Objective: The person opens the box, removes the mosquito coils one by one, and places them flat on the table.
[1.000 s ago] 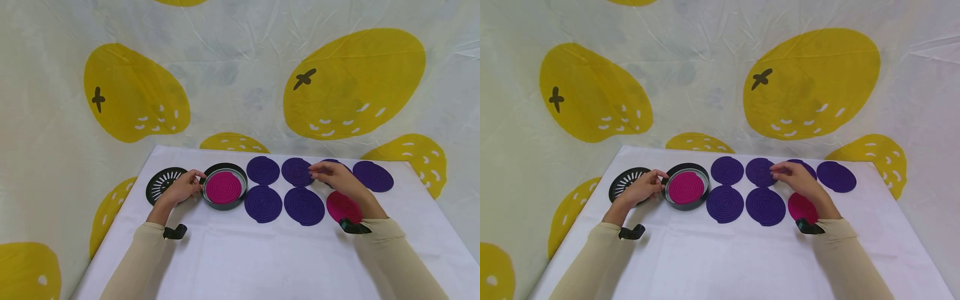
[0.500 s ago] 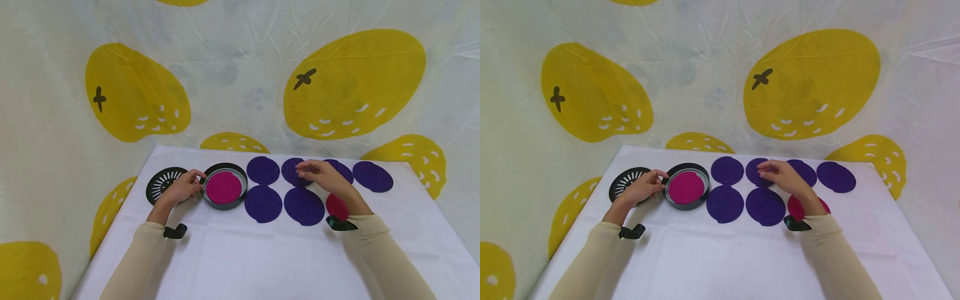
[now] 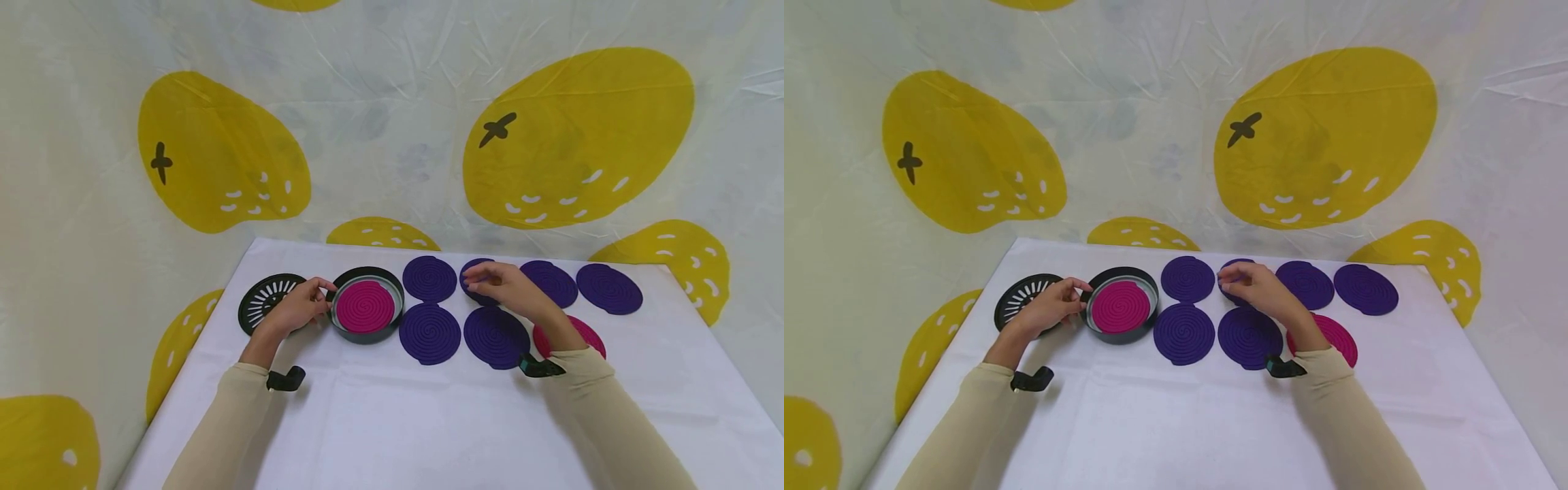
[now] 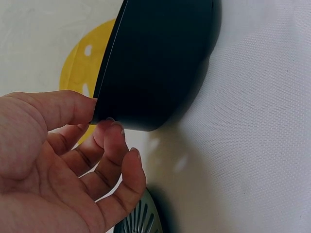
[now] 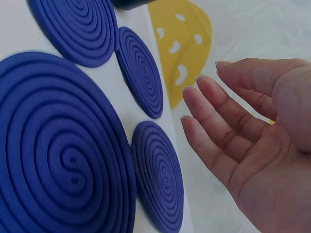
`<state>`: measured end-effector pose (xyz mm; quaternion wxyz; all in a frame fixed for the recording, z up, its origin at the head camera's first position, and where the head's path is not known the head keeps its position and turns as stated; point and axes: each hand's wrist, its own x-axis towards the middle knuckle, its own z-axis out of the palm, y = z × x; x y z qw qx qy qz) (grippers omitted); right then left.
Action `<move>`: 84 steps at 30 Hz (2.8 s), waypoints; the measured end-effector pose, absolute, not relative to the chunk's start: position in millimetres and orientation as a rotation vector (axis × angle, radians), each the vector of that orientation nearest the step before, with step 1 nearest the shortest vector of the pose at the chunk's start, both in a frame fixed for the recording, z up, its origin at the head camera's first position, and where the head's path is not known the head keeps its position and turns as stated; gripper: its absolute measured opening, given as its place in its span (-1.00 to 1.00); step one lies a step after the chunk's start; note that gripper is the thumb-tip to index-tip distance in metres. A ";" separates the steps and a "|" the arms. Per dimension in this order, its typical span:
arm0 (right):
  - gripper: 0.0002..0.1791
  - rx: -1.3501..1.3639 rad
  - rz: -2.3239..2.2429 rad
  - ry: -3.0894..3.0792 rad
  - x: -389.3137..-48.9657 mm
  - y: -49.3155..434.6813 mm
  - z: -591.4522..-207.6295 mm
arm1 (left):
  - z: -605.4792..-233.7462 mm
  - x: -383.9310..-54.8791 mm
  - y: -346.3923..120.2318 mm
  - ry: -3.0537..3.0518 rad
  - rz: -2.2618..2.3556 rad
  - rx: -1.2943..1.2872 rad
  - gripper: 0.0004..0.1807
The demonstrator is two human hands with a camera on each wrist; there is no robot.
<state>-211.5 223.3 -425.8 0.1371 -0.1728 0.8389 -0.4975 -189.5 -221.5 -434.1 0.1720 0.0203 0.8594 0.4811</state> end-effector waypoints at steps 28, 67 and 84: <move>-0.70 -0.709 -1.503 2.358 -214.2 161.7 -423.5 | -433.5 -189.0 -221.4 2.432 1.375 0.064 -0.62; -0.56 -0.854 -1.437 2.228 -221.1 87.1 -410.2 | -434.5 -189.4 -222.1 2.413 1.391 0.073 -0.61; -0.55 -0.920 -1.469 2.189 -221.6 62.0 -418.6 | -433.3 -189.5 -221.5 2.413 1.388 0.061 -0.61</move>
